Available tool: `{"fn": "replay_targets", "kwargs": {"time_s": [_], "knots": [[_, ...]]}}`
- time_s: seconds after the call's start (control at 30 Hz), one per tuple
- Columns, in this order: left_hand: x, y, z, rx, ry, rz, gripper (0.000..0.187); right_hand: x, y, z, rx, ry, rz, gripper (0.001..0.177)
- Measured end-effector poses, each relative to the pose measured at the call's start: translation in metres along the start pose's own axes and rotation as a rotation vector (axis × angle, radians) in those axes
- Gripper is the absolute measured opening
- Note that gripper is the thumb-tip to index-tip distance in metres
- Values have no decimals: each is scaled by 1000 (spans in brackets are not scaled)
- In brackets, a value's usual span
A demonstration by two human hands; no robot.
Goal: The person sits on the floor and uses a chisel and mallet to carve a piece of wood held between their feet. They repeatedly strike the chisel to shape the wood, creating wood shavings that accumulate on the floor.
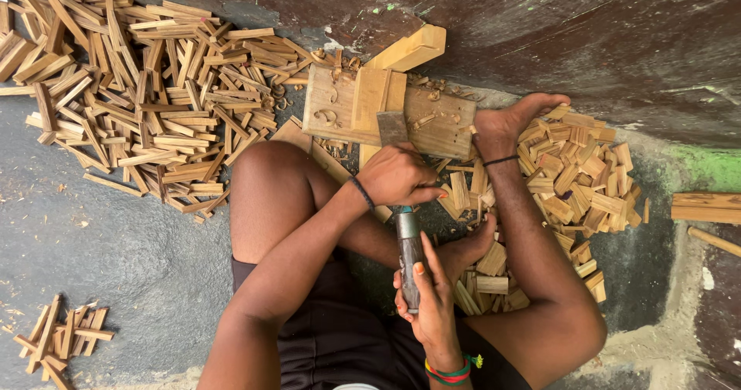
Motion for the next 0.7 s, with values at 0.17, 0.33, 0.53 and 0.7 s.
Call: {"fn": "replay_targets", "kwargs": {"time_s": [0.17, 0.33, 0.53, 0.7], "knots": [[-9, 6, 0, -168, -141, -1, 38, 6, 11, -2, -15, 41, 89, 63], [-16, 6, -6, -214, -112, 8, 34, 22, 36, -7, 22, 94, 134, 63], [-21, 8, -11, -204, -62, -25, 38, 31, 46, -6, 43, 93, 74, 65], [-19, 5, -9, -55, -99, -45, 37, 21, 27, 0, 71, 83, -23, 67]]}}
Point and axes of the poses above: each hand's wrist, its own z-axis towards the middle knuckle, its own y-axis out of the palm, x = y × z, the point moved 4 cm from there along z, towards the middle knuckle, and after that the axes turned 6 degrees about z, right-handed, at the moved point
